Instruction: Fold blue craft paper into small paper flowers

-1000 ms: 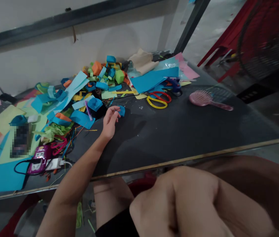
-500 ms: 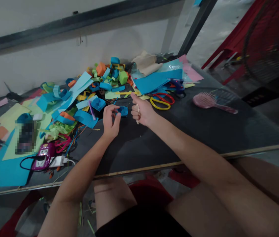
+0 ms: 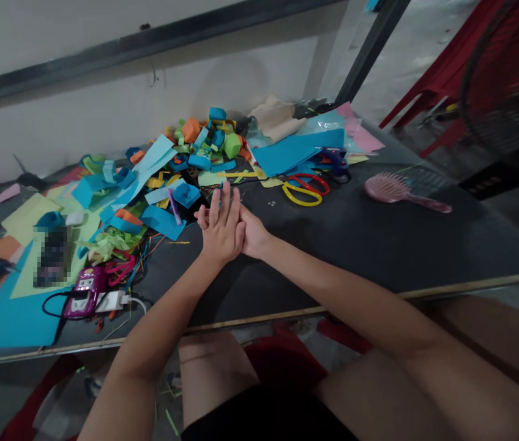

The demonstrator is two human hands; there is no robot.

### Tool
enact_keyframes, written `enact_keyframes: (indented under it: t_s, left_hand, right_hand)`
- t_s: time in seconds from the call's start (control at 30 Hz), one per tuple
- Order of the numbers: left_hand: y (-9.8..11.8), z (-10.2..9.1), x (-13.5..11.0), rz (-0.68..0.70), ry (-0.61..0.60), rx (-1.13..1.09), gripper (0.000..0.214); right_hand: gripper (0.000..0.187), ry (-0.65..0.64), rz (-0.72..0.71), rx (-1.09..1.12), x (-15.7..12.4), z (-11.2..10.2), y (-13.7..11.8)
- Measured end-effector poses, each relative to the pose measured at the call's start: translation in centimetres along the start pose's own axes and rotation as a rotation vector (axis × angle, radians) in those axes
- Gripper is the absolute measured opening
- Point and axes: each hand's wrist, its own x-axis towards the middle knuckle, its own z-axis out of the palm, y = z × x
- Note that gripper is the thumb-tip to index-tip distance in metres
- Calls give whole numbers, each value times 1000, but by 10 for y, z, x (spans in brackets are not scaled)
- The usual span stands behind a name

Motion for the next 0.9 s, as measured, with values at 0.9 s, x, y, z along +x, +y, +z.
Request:
enact_keyframes:
  t_s: [0.9]
  left_hand:
    - [-28,6,7,-82,59,-151,47]
  right_hand:
    - [57,759,-389,-1013,20,-222,-84]
